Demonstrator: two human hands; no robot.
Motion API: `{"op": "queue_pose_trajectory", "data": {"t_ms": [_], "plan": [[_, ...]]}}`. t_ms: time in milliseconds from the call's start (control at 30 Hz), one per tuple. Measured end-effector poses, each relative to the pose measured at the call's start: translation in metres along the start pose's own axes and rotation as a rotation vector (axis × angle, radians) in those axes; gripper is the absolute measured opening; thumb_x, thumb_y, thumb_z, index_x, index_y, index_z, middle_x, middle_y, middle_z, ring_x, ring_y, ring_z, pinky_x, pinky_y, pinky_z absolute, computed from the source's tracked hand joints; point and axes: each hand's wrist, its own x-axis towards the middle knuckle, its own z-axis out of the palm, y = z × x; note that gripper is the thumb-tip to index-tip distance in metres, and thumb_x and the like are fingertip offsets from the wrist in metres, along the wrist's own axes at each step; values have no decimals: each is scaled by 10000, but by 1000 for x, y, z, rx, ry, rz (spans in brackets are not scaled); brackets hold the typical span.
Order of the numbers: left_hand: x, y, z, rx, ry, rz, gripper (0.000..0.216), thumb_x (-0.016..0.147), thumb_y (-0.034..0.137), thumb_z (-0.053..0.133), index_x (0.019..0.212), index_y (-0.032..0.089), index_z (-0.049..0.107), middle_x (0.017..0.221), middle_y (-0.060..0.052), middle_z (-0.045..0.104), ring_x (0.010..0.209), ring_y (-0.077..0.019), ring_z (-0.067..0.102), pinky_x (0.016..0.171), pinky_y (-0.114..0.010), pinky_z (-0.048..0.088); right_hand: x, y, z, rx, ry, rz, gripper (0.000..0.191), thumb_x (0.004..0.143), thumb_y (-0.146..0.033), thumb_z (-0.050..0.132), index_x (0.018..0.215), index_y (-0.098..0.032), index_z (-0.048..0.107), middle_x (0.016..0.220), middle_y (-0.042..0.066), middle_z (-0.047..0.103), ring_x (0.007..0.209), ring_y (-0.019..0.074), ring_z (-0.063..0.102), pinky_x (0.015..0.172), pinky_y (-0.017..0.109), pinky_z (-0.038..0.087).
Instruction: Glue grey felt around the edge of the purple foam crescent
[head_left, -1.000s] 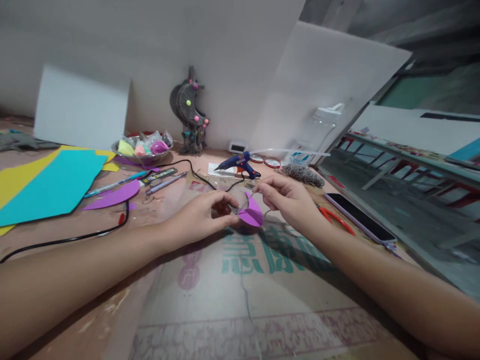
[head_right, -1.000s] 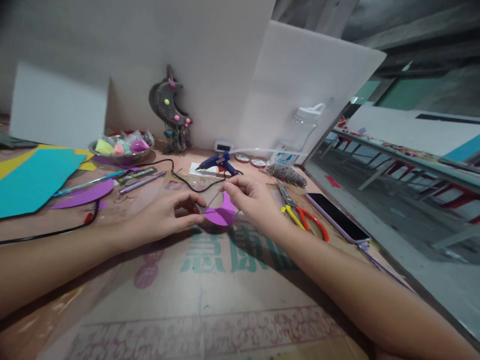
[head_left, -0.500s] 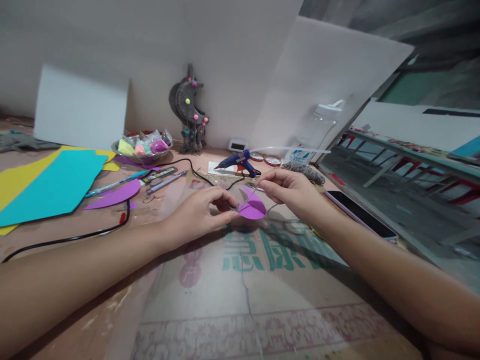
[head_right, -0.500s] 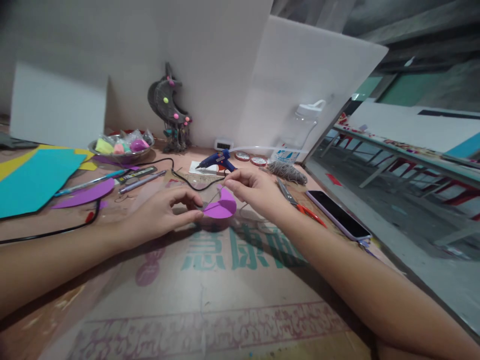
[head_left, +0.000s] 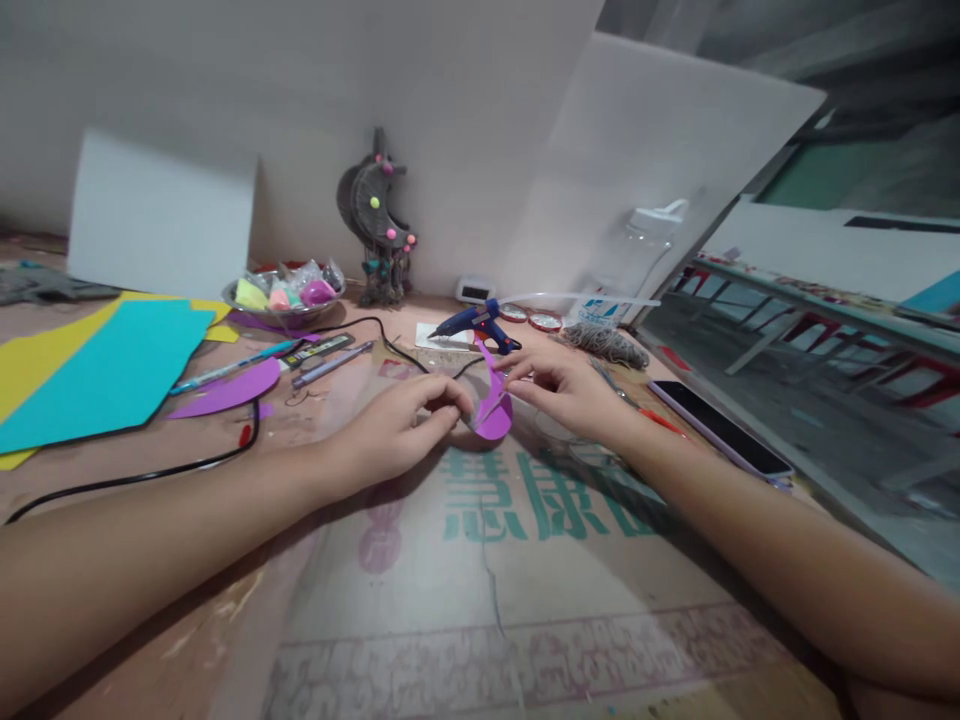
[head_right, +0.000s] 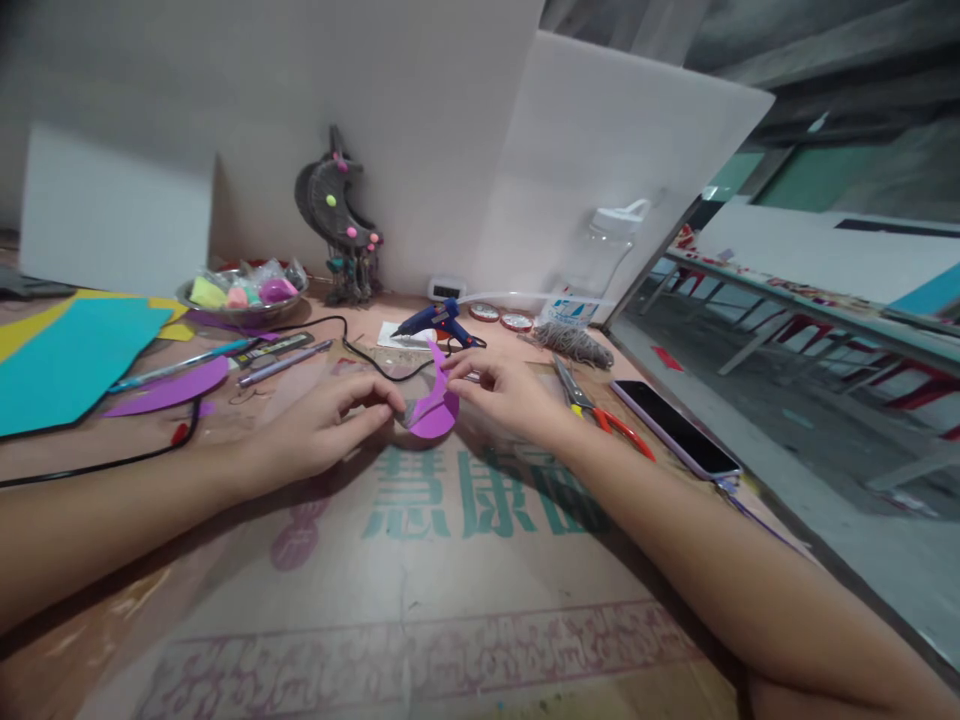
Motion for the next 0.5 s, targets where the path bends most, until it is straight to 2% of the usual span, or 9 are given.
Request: {"op": "queue_pose_trajectory", "data": {"t_ms": [167, 333, 500], "plan": [[-1, 1, 1, -118, -35, -71, 222, 802, 81, 415, 953, 184, 542, 886, -8, 596, 786, -130, 537, 671, -239, 425, -6, -5, 5, 35, -47, 22, 114, 841, -255, 545, 811, -204, 643, 1137, 75, 649, 990, 201, 603, 767, 322, 468], [2, -2, 2, -132, -33, -104, 188, 772, 83, 429, 898, 179, 530, 817, 5, 579, 764, -129, 534, 668, -244, 420, -8, -9, 6, -39, -140, 41, 170, 860, -274, 506, 837, -165, 635, 771, 34, 653, 695, 144, 577, 635, 265, 436], [5, -3, 2, -80, 18, -149, 112, 810, 171, 476, 854, 169, 578, 797, -8, 620, 754, -142, 562, 677, -262, 433, -7, -11, 8, -64, -132, 61, 160, 853, -265, 508, 824, -167, 632, 762, 26, 638, 701, 141, 564, 641, 259, 416]]}}
